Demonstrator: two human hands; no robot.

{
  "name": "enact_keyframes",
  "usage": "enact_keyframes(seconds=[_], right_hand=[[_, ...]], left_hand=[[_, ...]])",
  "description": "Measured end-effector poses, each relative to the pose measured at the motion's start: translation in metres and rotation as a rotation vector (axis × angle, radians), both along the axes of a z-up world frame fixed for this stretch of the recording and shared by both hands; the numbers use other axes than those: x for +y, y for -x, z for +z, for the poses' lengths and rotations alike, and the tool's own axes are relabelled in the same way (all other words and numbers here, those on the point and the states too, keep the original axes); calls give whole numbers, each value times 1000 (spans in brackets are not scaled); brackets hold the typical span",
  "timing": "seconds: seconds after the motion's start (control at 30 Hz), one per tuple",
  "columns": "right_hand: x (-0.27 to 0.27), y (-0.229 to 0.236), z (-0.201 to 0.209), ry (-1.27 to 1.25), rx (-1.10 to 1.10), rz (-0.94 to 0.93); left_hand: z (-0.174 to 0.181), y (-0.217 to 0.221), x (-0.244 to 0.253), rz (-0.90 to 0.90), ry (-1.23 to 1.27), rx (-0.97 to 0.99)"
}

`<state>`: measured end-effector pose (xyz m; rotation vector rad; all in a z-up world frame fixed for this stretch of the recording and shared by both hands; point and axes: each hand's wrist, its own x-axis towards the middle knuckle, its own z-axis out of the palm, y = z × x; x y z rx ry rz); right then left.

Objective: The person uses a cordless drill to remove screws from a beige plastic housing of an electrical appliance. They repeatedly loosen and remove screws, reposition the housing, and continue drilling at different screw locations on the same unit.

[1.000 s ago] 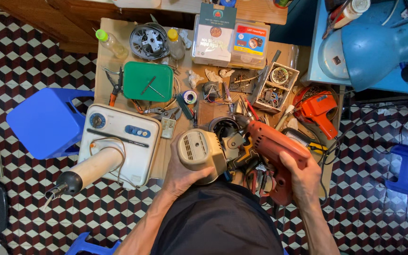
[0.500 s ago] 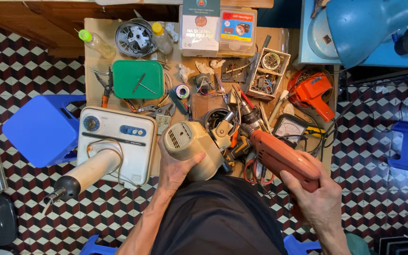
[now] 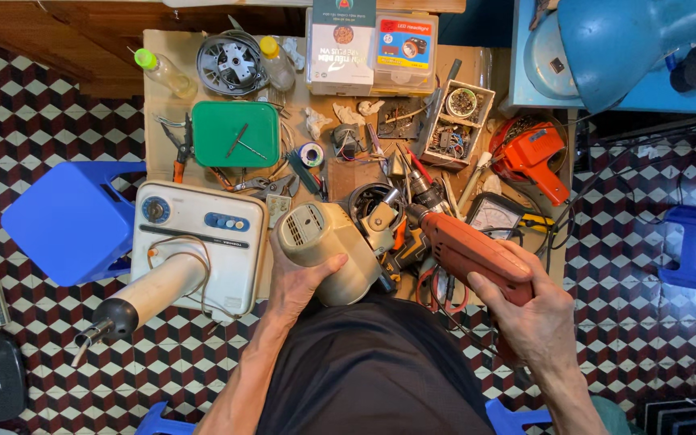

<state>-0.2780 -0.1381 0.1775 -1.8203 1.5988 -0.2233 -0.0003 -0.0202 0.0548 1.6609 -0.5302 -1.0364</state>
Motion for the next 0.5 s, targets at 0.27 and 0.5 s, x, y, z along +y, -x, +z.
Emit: enact_keyframes(seconds=[0.27,0.5], right_hand=[[1,-3,3,14,-33,-8],[2,0,5,20,-79,-75]], left_hand=[[17,-4,-8,-9,17,61],[18,-16,-8,-38,-153,339]])
